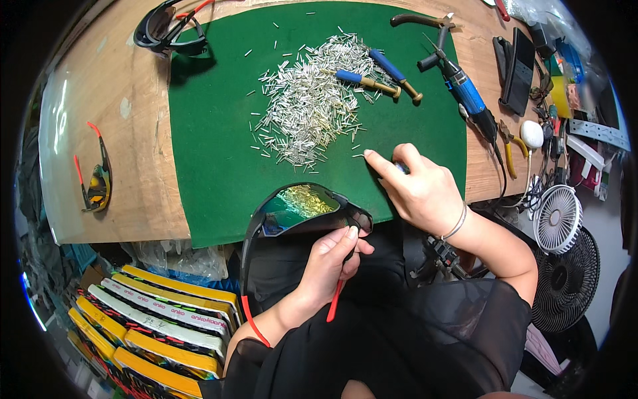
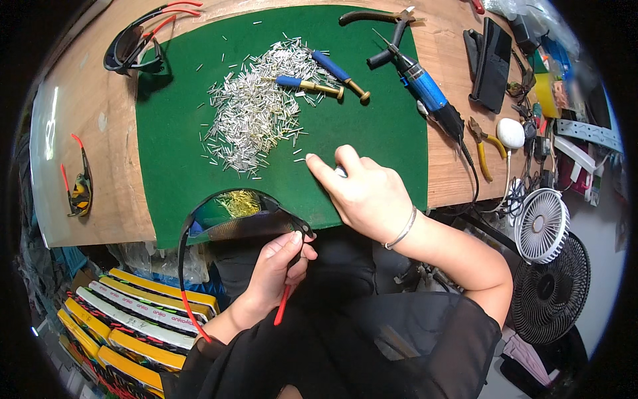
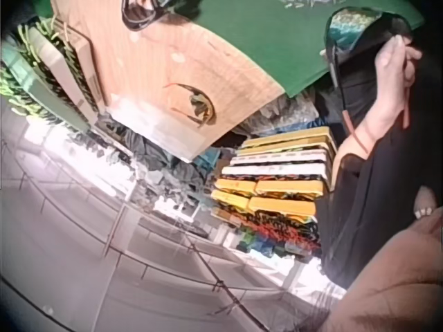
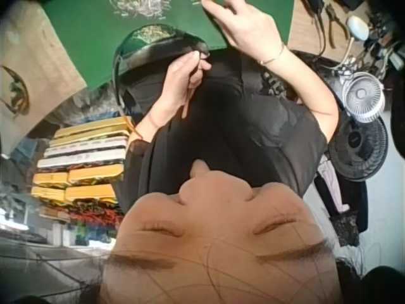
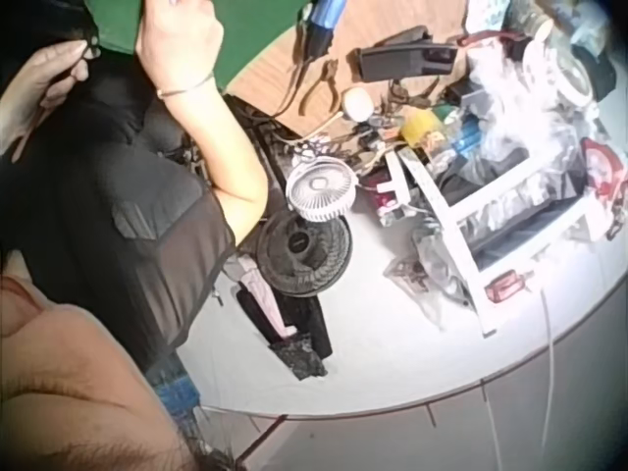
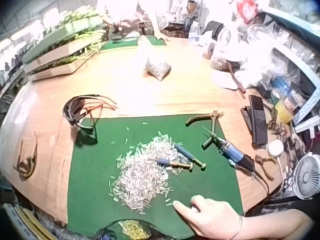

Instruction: The person assembles sunglasses by inserting small metal pins into the frame using a screwdriver and pliers. They repeatedly adjust the frame and lens, then place the finished pair on the table and pick up another pair to continue.

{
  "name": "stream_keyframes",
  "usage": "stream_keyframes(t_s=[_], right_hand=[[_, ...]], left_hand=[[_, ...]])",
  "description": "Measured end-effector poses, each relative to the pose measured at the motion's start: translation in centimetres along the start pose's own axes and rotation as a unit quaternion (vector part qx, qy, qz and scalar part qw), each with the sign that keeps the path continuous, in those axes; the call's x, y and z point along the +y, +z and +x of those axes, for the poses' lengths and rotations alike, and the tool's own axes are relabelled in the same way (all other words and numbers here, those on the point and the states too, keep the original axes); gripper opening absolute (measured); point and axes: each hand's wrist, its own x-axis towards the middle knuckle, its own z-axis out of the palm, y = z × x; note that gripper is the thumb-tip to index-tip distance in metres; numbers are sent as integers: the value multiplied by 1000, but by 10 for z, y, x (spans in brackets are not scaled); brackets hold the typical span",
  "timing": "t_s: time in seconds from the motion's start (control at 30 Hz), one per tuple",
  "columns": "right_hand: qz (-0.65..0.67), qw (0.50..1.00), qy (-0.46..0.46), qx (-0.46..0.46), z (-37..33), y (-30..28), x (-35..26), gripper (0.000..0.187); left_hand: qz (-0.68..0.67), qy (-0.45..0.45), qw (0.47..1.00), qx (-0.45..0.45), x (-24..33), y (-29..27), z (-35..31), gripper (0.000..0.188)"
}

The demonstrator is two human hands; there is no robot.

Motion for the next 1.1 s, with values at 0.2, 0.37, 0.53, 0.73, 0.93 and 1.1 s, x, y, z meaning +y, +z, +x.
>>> stream_keyframes(t_s=[0.2, 0.37, 0.53, 0.73, 0.93, 1.1], right_hand=[[-10, 999, -36, -15, 2, 0, -1, 46], [-42, 997, -55, -21, 4, 2, -3, 45], [-3, 999, -51, -18, 5, 6, 1, 43], [50, 999, 8, -19, -16, -36, -3, 44], [-42, 990, -67, -118, -56, -39, -35, 46], [-115, 985, -101, -81, -54, -17, -38, 34]], left_hand=[[-7, -12, 1000, 2, 2, 0, -2, 22], [2, -8, 1000, 19, 1, 3, -3, 23], [3, 8, 1000, 25, -2, 3, 0, 24], [-16, 16, 999, 33, -3, 4, -1, 24], [5, 65, 996, 60, -11, 9, 1, 29], [9, 77, 995, 68, -10, 14, 1, 30]])
